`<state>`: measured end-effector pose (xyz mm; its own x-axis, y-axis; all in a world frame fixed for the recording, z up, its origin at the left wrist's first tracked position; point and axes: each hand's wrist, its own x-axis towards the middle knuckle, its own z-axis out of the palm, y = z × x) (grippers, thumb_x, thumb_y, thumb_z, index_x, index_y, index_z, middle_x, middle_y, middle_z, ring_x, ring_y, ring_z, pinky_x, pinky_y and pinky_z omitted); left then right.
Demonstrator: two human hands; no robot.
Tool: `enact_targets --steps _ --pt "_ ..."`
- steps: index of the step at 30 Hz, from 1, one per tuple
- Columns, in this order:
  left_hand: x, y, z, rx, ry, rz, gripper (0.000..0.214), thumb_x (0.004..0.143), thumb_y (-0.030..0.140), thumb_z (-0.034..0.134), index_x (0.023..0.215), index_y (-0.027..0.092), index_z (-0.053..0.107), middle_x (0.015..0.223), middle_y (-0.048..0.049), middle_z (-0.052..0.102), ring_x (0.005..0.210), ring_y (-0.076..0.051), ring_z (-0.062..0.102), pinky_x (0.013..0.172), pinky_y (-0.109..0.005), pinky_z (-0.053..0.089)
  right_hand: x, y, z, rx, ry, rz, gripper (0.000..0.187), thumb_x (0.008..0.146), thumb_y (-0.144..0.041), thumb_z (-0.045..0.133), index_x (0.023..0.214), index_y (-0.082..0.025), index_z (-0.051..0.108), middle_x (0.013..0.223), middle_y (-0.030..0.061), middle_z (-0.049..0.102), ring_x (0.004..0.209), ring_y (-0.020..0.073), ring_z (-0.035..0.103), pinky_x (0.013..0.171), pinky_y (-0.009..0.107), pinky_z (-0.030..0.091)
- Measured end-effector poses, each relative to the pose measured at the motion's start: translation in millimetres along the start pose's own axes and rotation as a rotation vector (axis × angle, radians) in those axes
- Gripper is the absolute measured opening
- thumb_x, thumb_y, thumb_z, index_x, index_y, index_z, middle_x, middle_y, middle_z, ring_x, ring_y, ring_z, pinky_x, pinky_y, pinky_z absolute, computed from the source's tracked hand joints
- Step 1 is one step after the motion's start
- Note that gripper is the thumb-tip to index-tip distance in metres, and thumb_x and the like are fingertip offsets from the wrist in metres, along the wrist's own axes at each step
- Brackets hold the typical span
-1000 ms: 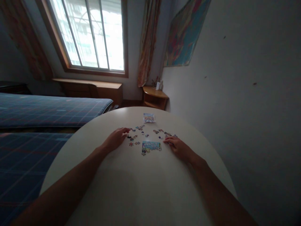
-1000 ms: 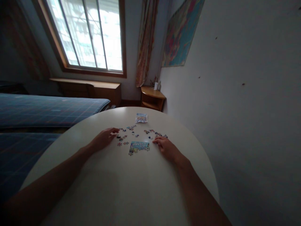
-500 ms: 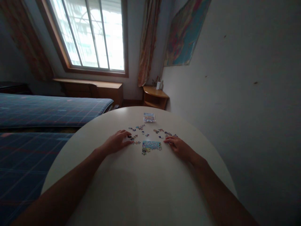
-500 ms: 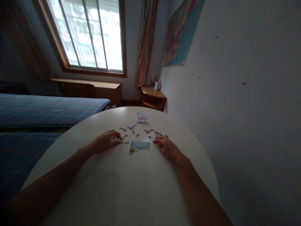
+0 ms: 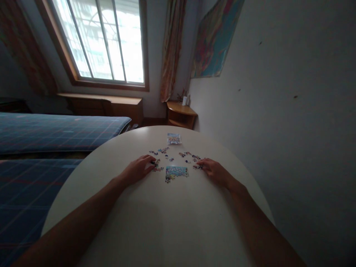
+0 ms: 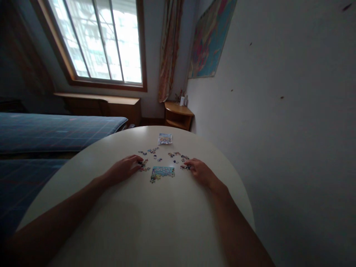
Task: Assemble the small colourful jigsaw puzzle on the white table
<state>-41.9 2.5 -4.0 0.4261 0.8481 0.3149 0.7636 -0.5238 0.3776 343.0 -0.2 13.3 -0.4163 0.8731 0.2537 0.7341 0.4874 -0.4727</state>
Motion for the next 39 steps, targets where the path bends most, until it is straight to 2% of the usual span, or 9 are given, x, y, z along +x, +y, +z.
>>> enact_targets --steps 5,8,12,15,18,24,30,35,39 --pt "0.4 4.6 2.6 0.026 0.034 -0.031 0.031 0.094 0.042 0.050 0.116 0.024 0.062 0.125 -0.0072 0.065 0.111 -0.026 0.063 0.097 -0.041 0.049 -1.4 0.1 -3.5 -0.008 -0.008 0.058 0.033 0.086 -0.012 0.054 0.111 -0.024 0.071 0.114 0.0082 0.071 0.107 0.0241 0.067 0.100 0.043 0.050" --pt "-0.2 8.1 2.9 0.022 0.050 -0.001 0.036 0.092 0.047 0.054 0.118 0.024 0.062 0.128 -0.0079 0.063 0.116 -0.027 0.061 0.101 -0.043 0.047 -0.3 -3.7 -2.0 -0.024 0.009 0.061 0.028 0.089 -0.019 0.055 0.111 -0.023 0.072 0.114 0.0096 0.071 0.107 0.0244 0.067 0.100 0.044 0.049" --pt "1.6 10.8 7.3 0.048 0.056 0.022 0.041 0.088 0.049 0.059 0.119 0.023 0.062 0.131 -0.0091 0.062 0.122 -0.028 0.056 0.106 -0.045 0.043 4.8 -10.3 10.8 -0.094 0.014 -0.014 0.030 0.091 -0.026 0.055 0.117 -0.020 0.071 0.126 0.0118 0.067 0.121 0.0258 0.058 0.108 0.046 0.042" --pt "5.3 11.4 12.3 0.061 0.087 -0.019 0.039 0.088 0.046 0.059 0.119 0.022 0.062 0.129 -0.0094 0.063 0.121 -0.029 0.056 0.106 -0.046 0.044 9.3 -15.5 23.4 -0.131 -0.010 -0.083 0.036 0.096 -0.031 0.049 0.125 -0.019 0.067 0.136 0.0120 0.061 0.130 0.0258 0.052 0.114 0.048 0.036" --pt "8.6 12.2 15.4 0.077 0.122 -0.056 0.034 0.089 0.042 0.059 0.117 0.022 0.063 0.126 -0.0094 0.064 0.119 -0.030 0.056 0.104 -0.047 0.045 12.1 -20.1 29.9 -0.124 -0.032 -0.131 0.036 0.096 -0.030 0.048 0.125 -0.019 0.067 0.136 0.0118 0.061 0.132 0.0263 0.050 0.115 0.050 0.034" --pt "9.1 15.9 15.3 0.091 0.122 -0.096 0.037 0.088 0.045 0.060 0.117 0.023 0.062 0.129 -0.0088 0.062 0.121 -0.030 0.055 0.105 -0.048 0.043 11.7 -22.3 20.9 -0.104 0.002 -0.152 0.024 0.091 -0.024 0.055 0.105 -0.020 0.074 0.117 0.0103 0.071 0.121 0.0252 0.059 0.107 0.044 0.042" --pt "8.8 22.4 15.8 0.085 0.128 -0.149 0.038 0.089 0.046 0.058 0.118 0.023 0.061 0.129 -0.0094 0.062 0.122 -0.031 0.053 0.104 -0.049 0.043 10.3 -21.6 16.0 -0.136 0.053 -0.098 0.014 0.085 -0.019 0.060 0.090 -0.023 0.073 0.104 0.0074 0.073 0.117 0.0248 0.060 0.105 0.043 0.043" --pt "9.4 23.4 19.5 0.119 0.145 -0.176 0.041 0.088 0.045 0.060 0.121 0.021 0.060 0.132 -0.0120 0.060 0.124 -0.033 0.051 0.104 -0.050 0.043 12.1 -34.1 21.0 -0.195 0.080 0.017 0.017 0.086 -0.024 0.059 0.098 -0.019 0.069 0.104 0.0107 0.071 0.101 0.0245 0.063 0.094 0.040 0.048" --pt "10.6 17.6 20.9 0.100 0.156 -0.171 0.039 0.090 0.042 0.058 0.122 0.019 0.060 0.132 -0.0129 0.059 0.125 -0.033 0.051 0.106 -0.052 0.042 13.9 -36.2 25.7 -0.224 0.085 0.022 0.031 0.087 -0.026 0.058 0.116 -0.017 0.065 0.118 0.0134 0.068 0.114 0.0263 0.059 0.102 0.043 0.044"
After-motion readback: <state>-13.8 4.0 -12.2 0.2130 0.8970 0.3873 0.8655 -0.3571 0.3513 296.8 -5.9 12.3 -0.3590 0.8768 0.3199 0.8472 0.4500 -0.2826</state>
